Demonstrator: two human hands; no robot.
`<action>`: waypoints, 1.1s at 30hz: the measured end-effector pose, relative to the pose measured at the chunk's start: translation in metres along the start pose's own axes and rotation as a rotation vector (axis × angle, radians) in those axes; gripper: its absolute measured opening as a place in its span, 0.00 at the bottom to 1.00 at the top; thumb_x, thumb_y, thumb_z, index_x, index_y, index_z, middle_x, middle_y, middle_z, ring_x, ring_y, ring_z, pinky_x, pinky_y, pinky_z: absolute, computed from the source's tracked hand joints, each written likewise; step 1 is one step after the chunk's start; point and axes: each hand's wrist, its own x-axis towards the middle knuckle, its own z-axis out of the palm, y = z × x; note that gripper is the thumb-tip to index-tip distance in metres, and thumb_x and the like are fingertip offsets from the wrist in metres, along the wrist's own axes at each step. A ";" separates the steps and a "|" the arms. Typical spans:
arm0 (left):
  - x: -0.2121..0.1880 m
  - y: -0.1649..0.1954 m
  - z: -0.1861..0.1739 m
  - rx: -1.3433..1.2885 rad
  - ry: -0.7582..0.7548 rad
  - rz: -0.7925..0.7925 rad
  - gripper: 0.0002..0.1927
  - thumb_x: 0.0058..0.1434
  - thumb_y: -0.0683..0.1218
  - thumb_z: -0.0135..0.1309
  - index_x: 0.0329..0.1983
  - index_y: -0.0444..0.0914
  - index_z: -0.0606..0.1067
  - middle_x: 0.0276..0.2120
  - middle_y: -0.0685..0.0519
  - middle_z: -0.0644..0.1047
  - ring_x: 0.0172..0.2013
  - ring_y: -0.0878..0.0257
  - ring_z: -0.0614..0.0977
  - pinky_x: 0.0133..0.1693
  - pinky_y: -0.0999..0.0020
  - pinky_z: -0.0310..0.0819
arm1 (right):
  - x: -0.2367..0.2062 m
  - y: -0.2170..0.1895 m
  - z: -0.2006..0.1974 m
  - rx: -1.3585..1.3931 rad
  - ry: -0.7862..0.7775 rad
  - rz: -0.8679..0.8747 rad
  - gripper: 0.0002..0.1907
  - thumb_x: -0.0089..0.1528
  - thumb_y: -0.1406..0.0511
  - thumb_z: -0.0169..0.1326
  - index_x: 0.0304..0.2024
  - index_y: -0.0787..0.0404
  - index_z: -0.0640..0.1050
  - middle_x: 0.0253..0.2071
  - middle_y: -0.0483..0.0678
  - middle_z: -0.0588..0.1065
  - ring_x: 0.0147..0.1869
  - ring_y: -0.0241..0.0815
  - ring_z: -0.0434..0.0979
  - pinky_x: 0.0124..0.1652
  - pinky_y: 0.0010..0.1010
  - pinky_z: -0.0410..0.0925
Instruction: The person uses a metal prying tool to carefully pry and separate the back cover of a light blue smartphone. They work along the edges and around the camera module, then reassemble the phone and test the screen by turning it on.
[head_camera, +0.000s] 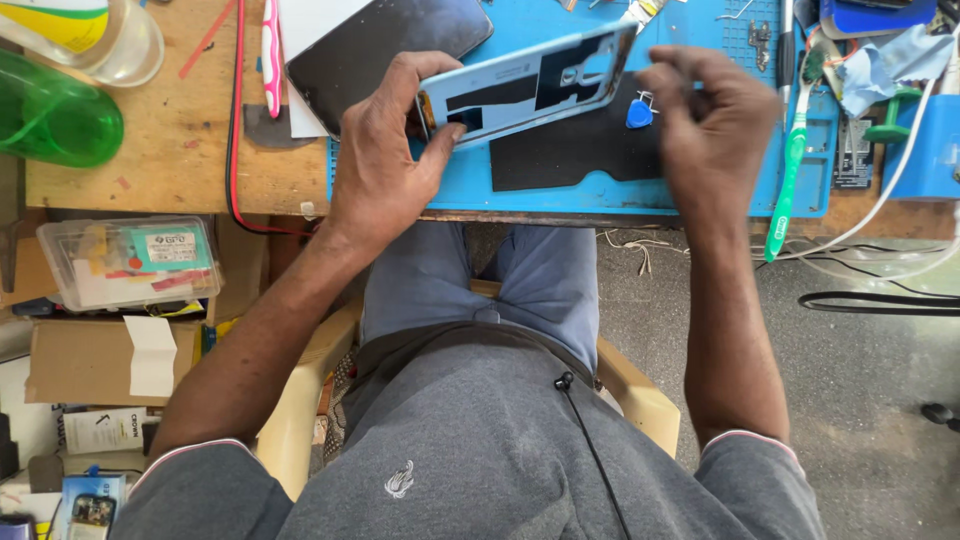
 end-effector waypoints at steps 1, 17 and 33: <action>-0.003 0.000 0.002 0.000 0.008 0.007 0.24 0.67 0.36 0.65 0.61 0.40 0.67 0.43 0.49 0.79 0.42 0.58 0.86 0.43 0.61 0.78 | -0.003 -0.002 -0.003 0.171 0.065 -0.011 0.11 0.70 0.64 0.54 0.44 0.65 0.81 0.35 0.45 0.78 0.26 0.27 0.64 0.25 0.23 0.56; -0.052 0.038 0.038 -0.140 0.012 -0.095 0.28 0.62 0.34 0.57 0.64 0.35 0.64 0.46 0.48 0.75 0.41 0.60 0.83 0.44 0.64 0.82 | -0.064 0.006 0.004 0.411 -0.059 0.014 0.09 0.73 0.70 0.63 0.49 0.72 0.79 0.42 0.58 0.80 0.43 0.41 0.83 0.42 0.26 0.77; -0.066 0.026 0.049 -0.085 0.030 0.041 0.32 0.65 0.35 0.55 0.72 0.36 0.62 0.43 0.50 0.74 0.36 0.63 0.79 0.39 0.67 0.79 | -0.067 -0.013 0.019 0.412 0.015 -0.052 0.14 0.74 0.67 0.46 0.61 0.65 0.71 0.49 0.52 0.80 0.51 0.41 0.85 0.50 0.28 0.82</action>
